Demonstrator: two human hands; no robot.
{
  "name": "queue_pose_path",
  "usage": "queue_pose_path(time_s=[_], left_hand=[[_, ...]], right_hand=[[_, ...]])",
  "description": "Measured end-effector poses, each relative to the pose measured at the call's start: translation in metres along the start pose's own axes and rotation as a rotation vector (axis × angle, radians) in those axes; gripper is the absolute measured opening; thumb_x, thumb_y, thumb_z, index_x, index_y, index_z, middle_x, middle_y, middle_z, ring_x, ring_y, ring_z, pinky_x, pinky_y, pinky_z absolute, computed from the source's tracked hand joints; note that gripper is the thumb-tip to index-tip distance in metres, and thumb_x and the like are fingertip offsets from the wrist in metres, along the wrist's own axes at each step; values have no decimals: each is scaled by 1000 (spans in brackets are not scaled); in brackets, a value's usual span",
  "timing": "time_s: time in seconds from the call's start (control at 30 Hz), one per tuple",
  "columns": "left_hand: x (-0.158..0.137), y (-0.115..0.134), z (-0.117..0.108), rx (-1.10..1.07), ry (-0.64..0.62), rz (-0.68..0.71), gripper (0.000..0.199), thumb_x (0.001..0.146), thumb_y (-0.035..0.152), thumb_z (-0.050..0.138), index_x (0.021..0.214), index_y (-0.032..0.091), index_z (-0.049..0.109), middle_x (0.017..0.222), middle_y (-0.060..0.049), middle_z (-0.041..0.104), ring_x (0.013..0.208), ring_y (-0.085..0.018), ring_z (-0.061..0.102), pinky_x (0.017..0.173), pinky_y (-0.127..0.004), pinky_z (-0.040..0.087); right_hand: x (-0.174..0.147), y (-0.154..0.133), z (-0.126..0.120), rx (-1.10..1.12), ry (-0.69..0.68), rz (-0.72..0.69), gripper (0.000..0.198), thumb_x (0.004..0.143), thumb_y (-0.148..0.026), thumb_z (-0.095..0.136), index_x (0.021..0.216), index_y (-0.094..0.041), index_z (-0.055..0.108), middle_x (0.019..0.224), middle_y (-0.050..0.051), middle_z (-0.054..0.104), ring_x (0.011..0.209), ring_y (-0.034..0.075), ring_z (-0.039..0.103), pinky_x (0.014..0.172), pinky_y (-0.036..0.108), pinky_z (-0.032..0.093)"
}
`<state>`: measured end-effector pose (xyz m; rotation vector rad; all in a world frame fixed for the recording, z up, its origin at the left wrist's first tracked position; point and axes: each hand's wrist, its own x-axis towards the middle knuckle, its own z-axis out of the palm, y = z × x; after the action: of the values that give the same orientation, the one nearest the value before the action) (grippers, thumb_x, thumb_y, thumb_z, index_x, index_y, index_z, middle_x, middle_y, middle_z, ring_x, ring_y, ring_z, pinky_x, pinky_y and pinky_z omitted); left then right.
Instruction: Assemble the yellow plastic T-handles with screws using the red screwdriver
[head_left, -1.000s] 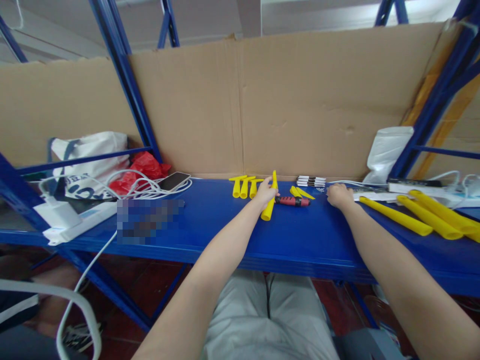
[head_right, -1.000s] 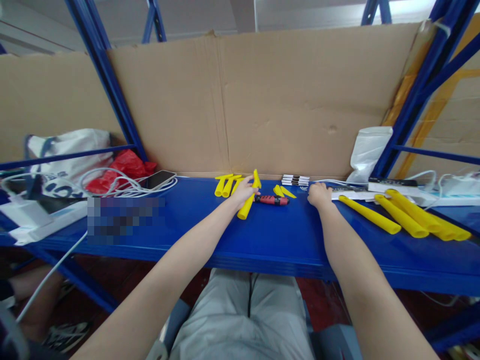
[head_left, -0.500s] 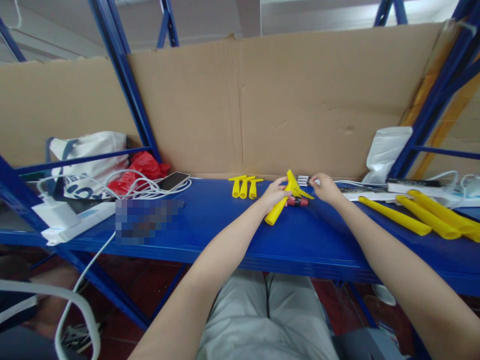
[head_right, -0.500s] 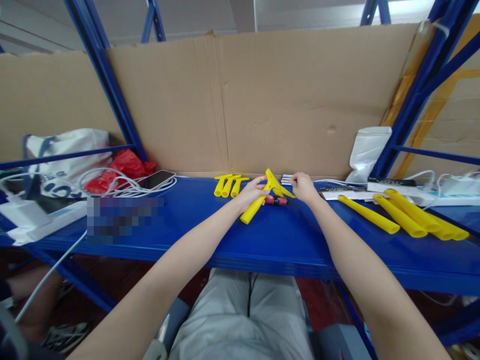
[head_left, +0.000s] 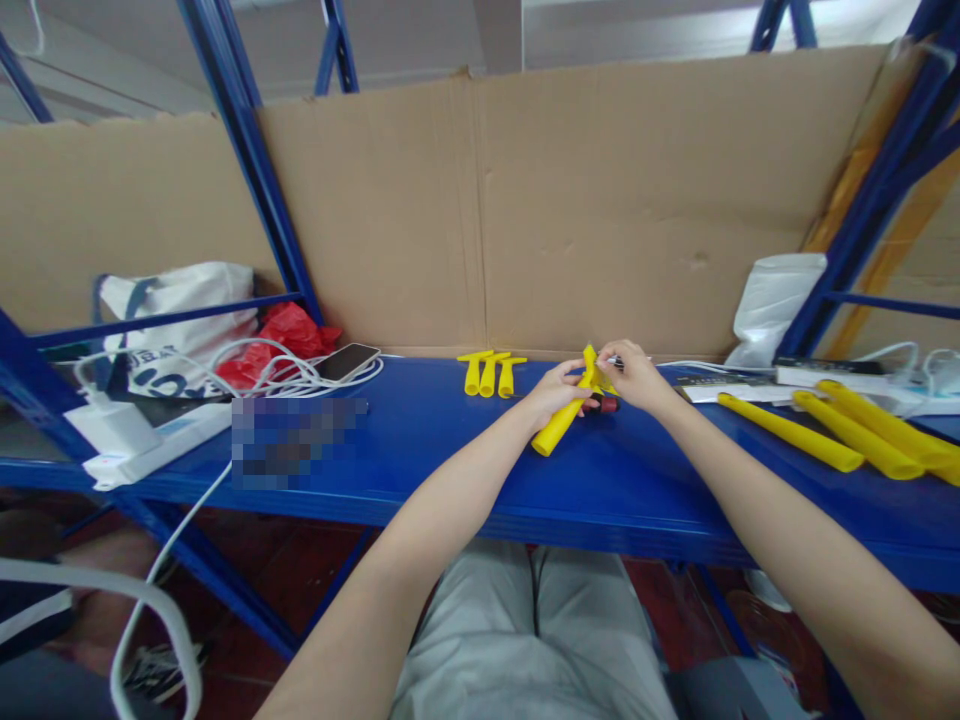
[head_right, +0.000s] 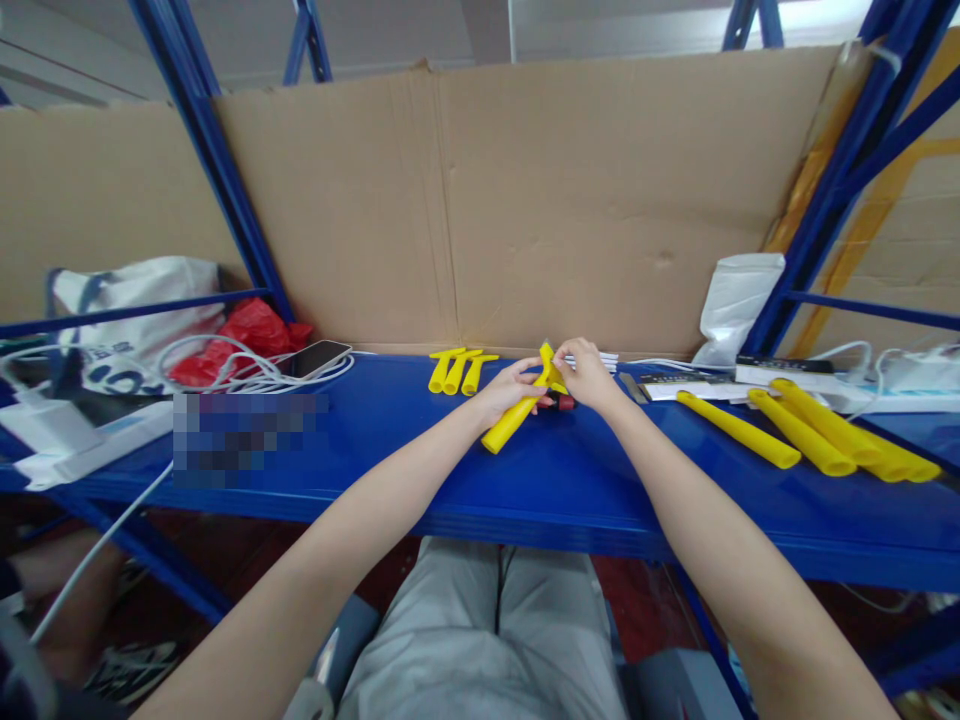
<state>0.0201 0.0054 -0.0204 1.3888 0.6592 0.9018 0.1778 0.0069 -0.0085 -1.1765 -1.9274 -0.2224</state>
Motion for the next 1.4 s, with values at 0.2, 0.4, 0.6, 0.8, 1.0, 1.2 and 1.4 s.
queue_pose_path(time_s=[0.2,0.4,0.6,0.8,1.0,1.2,1.4], left_hand=[[-3,1,0,2,-17,-10,64,71,-4,55,128,18,37,97,-11,64,57,-11,63,46,-17,44],[-4,1,-1,-52,-55,-4,60,73,-2,54,127,18,39,93,-10,65,59,-11,63,47,-17,43],[-5,3,-2,-72,-84,-6,62,73,-3,51,130,17,36,97,-11,64,60,-11,63,48,-17,44],[-6,4,-4,-73,-91,1,64,72,-4,52,130,17,36,97,-11,64,59,-11,63,48,-17,44],[-5,4,-7,-92,-105,13,65,71,-3,55,130,18,37,98,-12,63,60,-11,63,49,-18,45],[-5,6,-2,-142,-65,16,61,73,-1,54,128,20,39,105,-11,60,59,-11,63,48,-19,46],[-7,13,1,-196,92,12,54,75,-2,48,123,21,40,111,-10,57,60,-11,63,46,-19,45]], right_hand=[[0,-1,0,21,-8,20,6,75,-21,45,71,-21,48,88,8,59,93,22,51,86,38,36],[0,0,2,45,6,33,5,75,-22,45,71,-21,48,87,8,58,92,22,51,86,38,37],[-1,5,7,56,46,136,13,75,-28,46,83,-19,49,97,10,57,97,22,51,86,39,39],[-1,9,15,195,-22,230,25,79,-31,43,99,-16,47,110,13,55,106,21,50,90,38,40],[-1,13,21,329,-24,287,30,80,-38,44,103,-19,47,109,10,57,103,20,54,89,40,42],[-2,11,15,120,3,236,37,81,-40,43,107,-15,50,112,15,56,105,23,51,90,40,40],[-4,-1,1,-181,1,162,29,79,-33,46,98,-14,57,104,14,59,102,26,51,89,41,38]])
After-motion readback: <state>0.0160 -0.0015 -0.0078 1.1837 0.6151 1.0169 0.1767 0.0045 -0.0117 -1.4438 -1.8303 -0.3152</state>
